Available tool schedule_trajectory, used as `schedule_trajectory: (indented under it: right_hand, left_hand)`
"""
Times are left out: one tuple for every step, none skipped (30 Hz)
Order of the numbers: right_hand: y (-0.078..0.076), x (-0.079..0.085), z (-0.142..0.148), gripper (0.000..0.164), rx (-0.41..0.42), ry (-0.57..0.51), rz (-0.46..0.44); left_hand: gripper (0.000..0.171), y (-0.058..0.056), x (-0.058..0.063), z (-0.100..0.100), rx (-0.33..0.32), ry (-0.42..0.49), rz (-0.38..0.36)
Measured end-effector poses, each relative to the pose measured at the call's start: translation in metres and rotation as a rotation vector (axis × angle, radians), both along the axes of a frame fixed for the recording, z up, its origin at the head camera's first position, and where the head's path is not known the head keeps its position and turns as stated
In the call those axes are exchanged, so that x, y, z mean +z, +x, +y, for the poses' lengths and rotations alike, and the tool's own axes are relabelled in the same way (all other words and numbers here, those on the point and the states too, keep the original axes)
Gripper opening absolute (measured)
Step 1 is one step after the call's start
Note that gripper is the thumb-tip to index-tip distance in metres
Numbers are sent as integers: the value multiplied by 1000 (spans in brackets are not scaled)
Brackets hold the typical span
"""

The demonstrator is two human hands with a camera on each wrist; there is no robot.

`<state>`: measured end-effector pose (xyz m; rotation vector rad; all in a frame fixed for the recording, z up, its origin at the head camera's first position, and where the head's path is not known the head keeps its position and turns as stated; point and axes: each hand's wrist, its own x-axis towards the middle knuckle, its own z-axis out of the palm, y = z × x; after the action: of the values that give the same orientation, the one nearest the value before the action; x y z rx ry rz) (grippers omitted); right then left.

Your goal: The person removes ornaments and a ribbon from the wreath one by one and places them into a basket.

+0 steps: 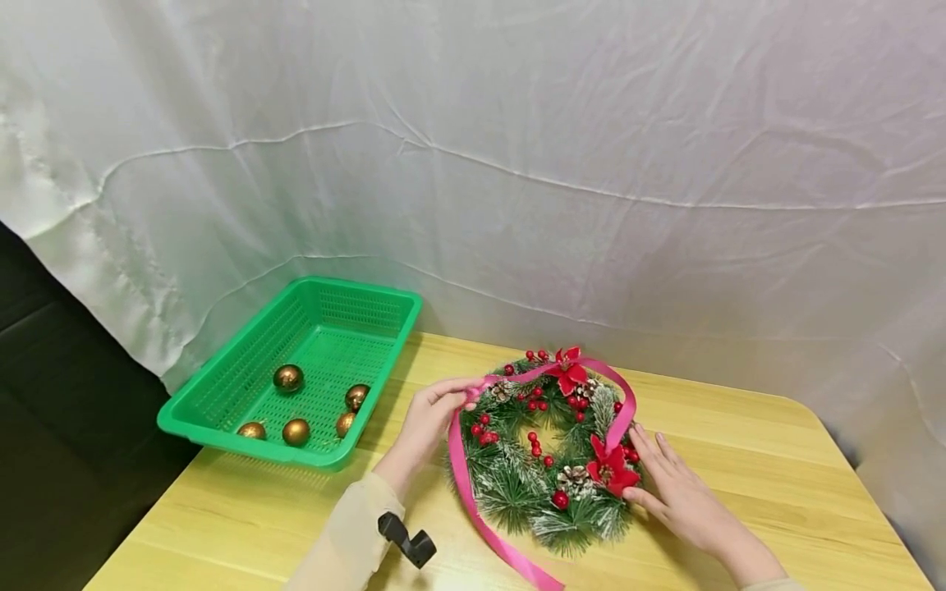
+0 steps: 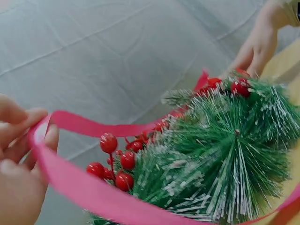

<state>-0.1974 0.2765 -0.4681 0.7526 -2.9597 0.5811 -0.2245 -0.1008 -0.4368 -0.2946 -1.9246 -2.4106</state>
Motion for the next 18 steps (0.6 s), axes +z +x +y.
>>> schedule_trajectory:
  right_hand:
    - [0, 0, 0, 81, -2, 1, -1]
    - [0, 0, 0, 80, -3, 2, -2]
    - [0, 0, 0, 80, -6, 2, -3]
    - [0, 0, 0, 80, -8, 5, -3]
    - [0, 0, 0, 80, -10, 7, -4]
    - [0, 0, 0, 80, -13, 9, -4]
    - [0, 1, 0, 80, -14, 12, -4]
    - [0, 1, 0, 80, -14, 13, -4]
    - [0, 1, 0, 80, -14, 14, -5]
    - [0, 1, 0, 80, -13, 14, -5]
    - [0, 1, 0, 80, -12, 12, -4]
    - [0, 1, 0, 80, -11, 10, -3]
    - [0, 0, 0, 80, -10, 8, -3]
    - [0, 0, 0, 80, -9, 6, -4]
    - [0, 0, 0, 80, -8, 5, -3]
    - [0, 0, 0, 80, -8, 4, -3]
    - [0, 0, 0, 80, -9, 4, -3]
    - [0, -1, 0, 81, -9, 4, -4]
  left_hand:
    - [38, 1, 2, -1, -37, 18, 11]
    - [43, 2, 3, -2, -65, 14, 24]
    - [48, 3, 4, -2, -85, -10, 36]
    - [50, 3, 5, -3, -99, -45, 57]
    - [50, 3, 4, -3, -108, -88, 81]
    - [50, 3, 4, -4, -111, -118, 95]
    - [49, 2, 3, -4, -113, -142, 113]
    - [48, 1, 2, -4, -119, -149, 129]
    - [47, 0, 0, -4, -126, -153, 140]
    - [46, 0, -1, -3, -129, -160, 148]
    - [44, -1, -2, -3, -124, -168, 147]
    - [42, -1, -2, -2, -119, -175, 142]
    - [40, -1, -3, -1, -109, -186, 137]
    - [38, -1, -3, 0, -95, -200, 129]
    - [35, -1, -2, 0, -74, -218, 116]
    - [32, -1, -2, 1, -48, -237, 106]
    - [29, -1, -2, 1, -25, -248, 95]
    - [26, -1, -2, 2, -2, -258, 87]
